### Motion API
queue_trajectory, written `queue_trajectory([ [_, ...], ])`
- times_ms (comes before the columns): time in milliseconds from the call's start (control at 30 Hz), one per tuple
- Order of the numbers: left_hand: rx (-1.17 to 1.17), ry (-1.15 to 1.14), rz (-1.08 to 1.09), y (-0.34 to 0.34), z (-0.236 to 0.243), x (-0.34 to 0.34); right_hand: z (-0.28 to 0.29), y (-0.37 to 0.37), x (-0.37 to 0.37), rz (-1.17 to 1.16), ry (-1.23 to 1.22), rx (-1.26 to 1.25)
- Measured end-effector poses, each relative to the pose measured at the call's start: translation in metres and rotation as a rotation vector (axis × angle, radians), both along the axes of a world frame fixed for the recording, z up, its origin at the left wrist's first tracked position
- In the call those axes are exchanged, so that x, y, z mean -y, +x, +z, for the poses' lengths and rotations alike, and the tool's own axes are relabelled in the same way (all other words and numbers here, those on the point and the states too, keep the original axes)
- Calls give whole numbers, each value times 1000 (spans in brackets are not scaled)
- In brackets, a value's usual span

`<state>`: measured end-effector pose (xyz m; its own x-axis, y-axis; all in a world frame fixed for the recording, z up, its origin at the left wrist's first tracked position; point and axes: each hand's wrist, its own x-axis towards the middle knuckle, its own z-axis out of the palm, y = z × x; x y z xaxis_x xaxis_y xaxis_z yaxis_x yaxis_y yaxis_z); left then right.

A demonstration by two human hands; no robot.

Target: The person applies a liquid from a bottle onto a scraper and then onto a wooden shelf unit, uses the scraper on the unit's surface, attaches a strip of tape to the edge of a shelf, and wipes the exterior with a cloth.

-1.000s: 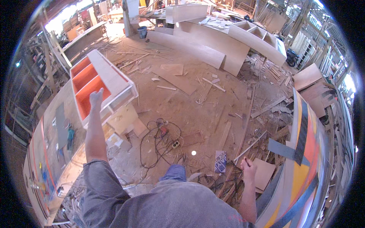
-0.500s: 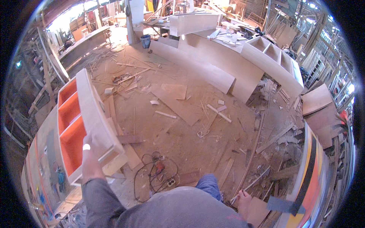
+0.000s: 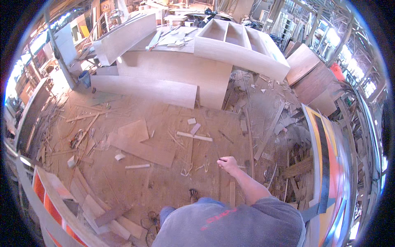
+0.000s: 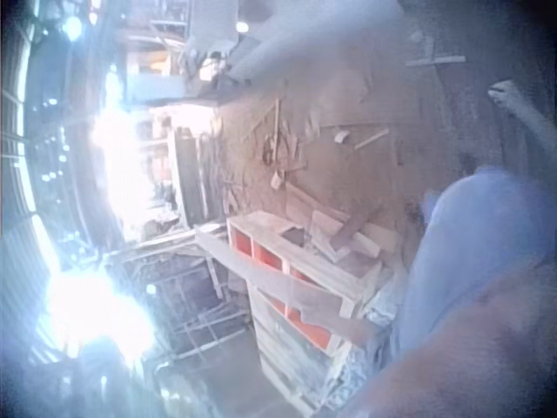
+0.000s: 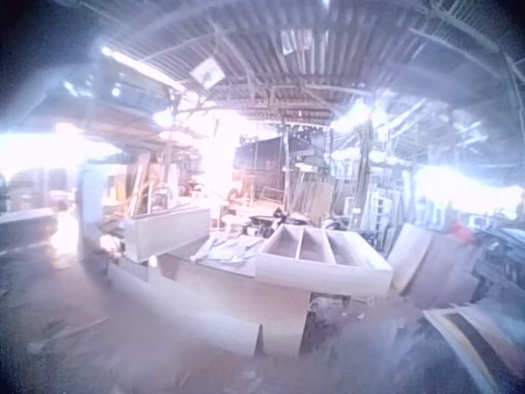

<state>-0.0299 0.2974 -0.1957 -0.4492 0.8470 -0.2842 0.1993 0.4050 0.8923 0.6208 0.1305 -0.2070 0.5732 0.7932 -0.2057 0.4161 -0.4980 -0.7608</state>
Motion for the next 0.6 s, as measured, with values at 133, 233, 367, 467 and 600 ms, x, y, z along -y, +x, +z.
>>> queue_trajectory([
  [133,127,-49,42,84,13,-36,20,25,-138,59,-8,-55],
  [233,166,-23,140,92,26,-80,31,19,-222,63,29,-42],
  [367,184,86,237,67,65,-166,-23,32,-275,88,34,-4],
  [467,201,200,238,58,115,-258,-19,38,-291,21,-32,-43],
  [600,296,308,54,112,170,-416,-34,32,-292,-278,-110,-333],
])
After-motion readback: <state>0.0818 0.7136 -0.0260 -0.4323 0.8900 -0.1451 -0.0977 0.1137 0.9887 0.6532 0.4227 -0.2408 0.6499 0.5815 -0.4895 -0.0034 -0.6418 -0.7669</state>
